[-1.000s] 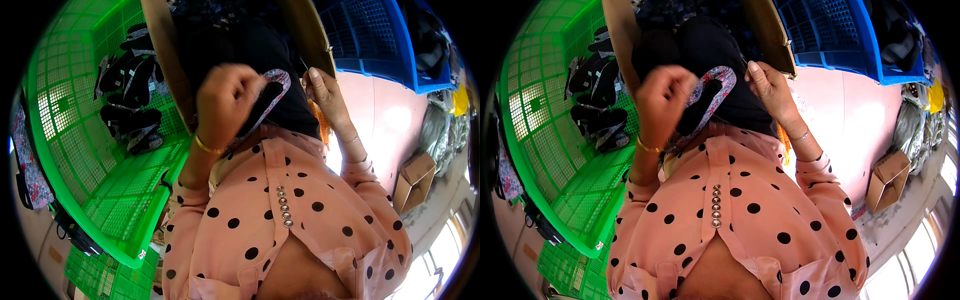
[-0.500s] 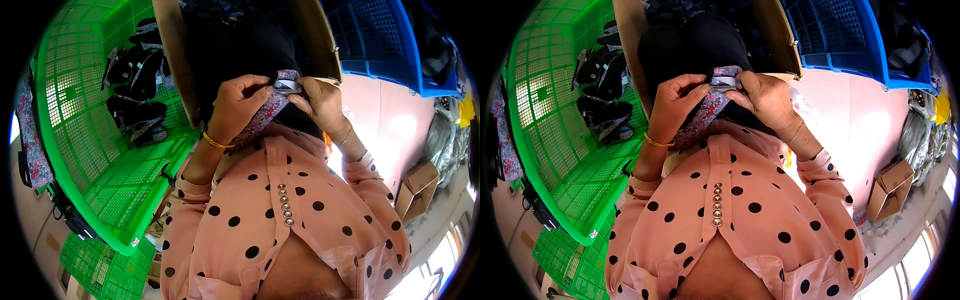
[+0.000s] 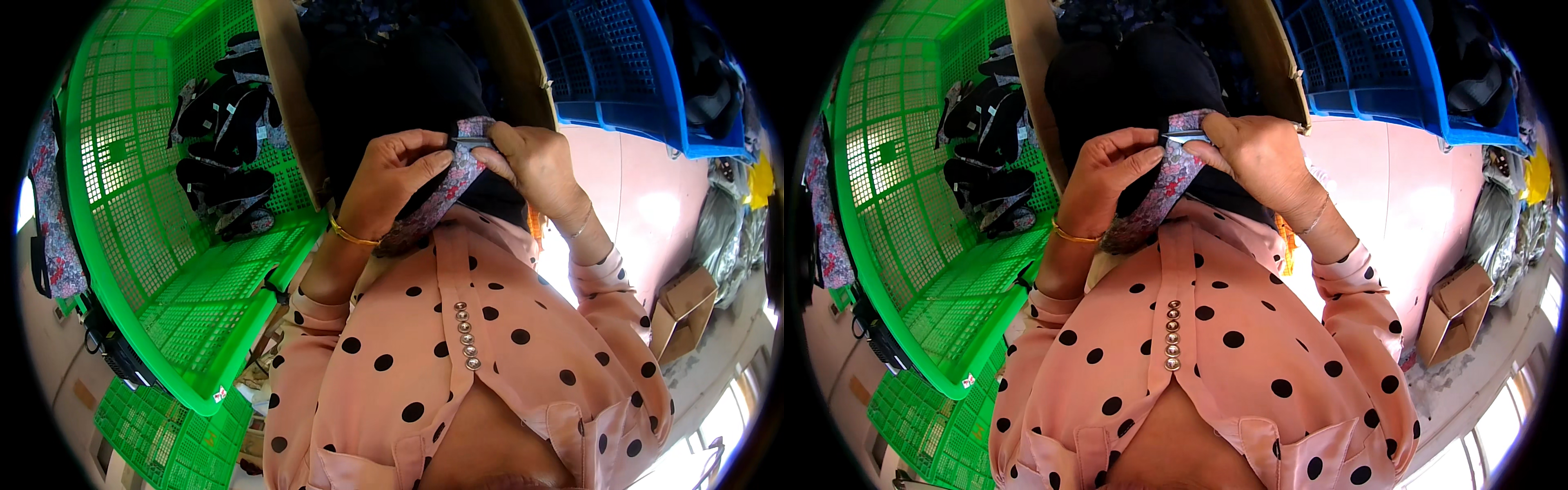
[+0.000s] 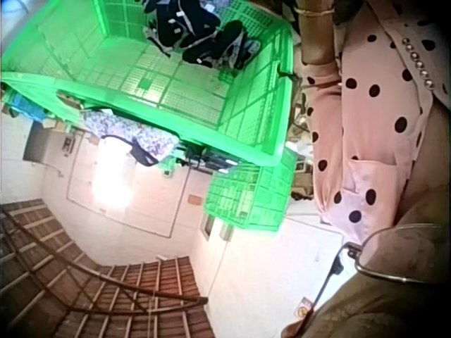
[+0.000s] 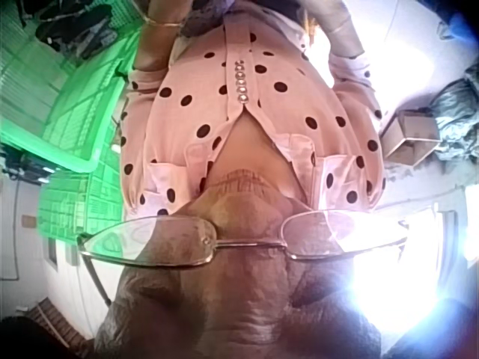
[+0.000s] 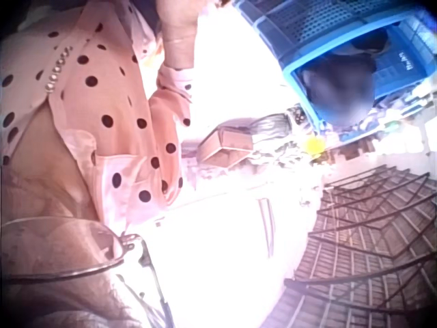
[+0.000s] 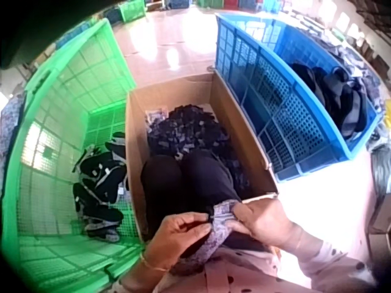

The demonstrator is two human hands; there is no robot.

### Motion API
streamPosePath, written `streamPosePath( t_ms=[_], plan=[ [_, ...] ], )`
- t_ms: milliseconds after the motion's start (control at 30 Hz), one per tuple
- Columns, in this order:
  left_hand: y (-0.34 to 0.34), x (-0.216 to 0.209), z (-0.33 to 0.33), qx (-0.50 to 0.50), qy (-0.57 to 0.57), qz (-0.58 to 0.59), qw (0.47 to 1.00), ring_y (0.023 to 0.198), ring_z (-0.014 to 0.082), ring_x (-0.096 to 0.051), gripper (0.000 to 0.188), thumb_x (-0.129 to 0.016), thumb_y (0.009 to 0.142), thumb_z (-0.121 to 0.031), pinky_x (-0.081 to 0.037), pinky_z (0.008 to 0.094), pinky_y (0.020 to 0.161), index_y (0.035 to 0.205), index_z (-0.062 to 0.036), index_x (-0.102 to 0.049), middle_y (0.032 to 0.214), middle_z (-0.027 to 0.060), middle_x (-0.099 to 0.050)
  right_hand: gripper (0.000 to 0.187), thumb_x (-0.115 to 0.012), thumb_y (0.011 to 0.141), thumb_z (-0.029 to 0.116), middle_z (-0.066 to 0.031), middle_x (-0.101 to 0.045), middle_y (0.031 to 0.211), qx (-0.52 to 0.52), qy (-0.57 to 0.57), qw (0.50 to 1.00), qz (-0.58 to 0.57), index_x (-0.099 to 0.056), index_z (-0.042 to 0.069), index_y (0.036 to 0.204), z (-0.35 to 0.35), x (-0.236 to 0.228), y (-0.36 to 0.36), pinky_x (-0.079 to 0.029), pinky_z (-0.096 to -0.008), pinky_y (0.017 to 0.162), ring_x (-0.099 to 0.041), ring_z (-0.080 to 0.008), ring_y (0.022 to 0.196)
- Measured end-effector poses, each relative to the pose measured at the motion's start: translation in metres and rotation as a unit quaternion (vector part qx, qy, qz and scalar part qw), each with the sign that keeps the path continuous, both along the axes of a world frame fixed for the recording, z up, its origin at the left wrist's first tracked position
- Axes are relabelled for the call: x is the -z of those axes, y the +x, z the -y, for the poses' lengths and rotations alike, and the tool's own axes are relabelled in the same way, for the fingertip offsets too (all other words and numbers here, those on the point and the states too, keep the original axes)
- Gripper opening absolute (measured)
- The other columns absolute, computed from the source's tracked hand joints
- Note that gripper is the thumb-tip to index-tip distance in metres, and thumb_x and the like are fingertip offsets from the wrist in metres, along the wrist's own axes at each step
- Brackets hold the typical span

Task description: The person sits on the floor and uses scissors to trim loose threads and excess fabric from the edges of black fabric items. They handle the items one by one, pulling them from a cardboard box, trimming them, and placing them into a green plastic basket.

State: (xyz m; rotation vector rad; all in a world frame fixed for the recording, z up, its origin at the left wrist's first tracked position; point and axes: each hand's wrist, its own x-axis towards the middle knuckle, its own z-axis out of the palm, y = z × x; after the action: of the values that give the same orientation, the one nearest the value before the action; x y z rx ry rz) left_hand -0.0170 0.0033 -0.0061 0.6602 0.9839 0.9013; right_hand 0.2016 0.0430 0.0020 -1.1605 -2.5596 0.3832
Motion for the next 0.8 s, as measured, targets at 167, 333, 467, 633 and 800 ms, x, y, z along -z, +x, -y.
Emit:
streamPosePath(
  t_ms=[167,333,467,633,800],
  plan=[
    [0.008,-0.006,0.008,0.0,0.021,-0.05,0.999,0.082,0.0074,-0.062,0.024,-0.069,0.086,-0.007,-0.051,0.0196,0.073,0.107,0.0051,-0.066,0.093,0.007,-0.069,0.04,-0.059,0.094,0.042,-0.0014,-0.047,0.054,0.054,-0.23,0.932,-0.273,-0.057,0.006,0.077,-0.001,0.006,0.007,-0.043,-0.0254,0.046,-0.051,-0.0099,0.049],
    [0.005,-0.03,0.009,0.12,0.108,-0.14,0.977,0.076,0.0045,-0.059,0.023,-0.071,0.084,-0.008,-0.048,0.0191,0.066,0.102,0.0045,-0.066,0.087,0.0042,-0.067,0.037,-0.067,0.09,0.041,-0.0018,-0.057,0.069,0.076,-0.335,0.874,-0.344,-0.058,0.007,0.079,-0.013,-0.017,0.028,-0.045,-0.0206,0.06,-0.055,-0.0076,0.064],
    [0.008,-0.054,0.011,0.179,0.088,-0.034,0.979,0.071,0.0015,-0.052,0.02,-0.068,0.084,-0.004,-0.044,0.0174,0.061,0.103,0.0047,-0.065,0.081,0.0001,-0.063,0.03,-0.07,0.085,0.032,-0.014,-0.07,0.094,0.006,-0.495,0.78,-0.384,-0.064,0.003,0.092,-0.008,-0.031,-0.002,-0.052,-0.0329,0.086,-0.067,-0.021,0.086],
    [-0.01,-0.065,0.014,0.179,0.072,-0.044,0.98,0.079,0.001,-0.052,0.018,-0.059,0.083,0.01,-0.043,0.0169,0.065,0.099,0.0041,-0.064,0.089,-0.0012,-0.061,0.07,-0.079,0.072,0.054,-0.0041,-0.061,0.095,-0.13,-0.645,0.653,-0.374,-0.062,-0.003,0.108,-0.007,-0.02,-0.004,-0.046,-0.026,0.081,-0.055,-0.0115,0.09],
    [-0.034,-0.052,0.023,0.193,0.008,-0.001,0.981,0.088,0.0033,-0.054,0.031,-0.065,0.08,0.005,-0.046,0.019,0.076,0.111,0.0029,-0.059,0.096,-0.0001,-0.06,0.031,-0.079,0.079,0.019,0.0019,-0.058,0.079,-0.171,-0.647,0.697,-0.259,-0.064,0.0,0.097,-0.005,-0.025,-0.011,-0.042,-0.0214,0.067,-0.05,-0.0059,0.074]
  ],
)
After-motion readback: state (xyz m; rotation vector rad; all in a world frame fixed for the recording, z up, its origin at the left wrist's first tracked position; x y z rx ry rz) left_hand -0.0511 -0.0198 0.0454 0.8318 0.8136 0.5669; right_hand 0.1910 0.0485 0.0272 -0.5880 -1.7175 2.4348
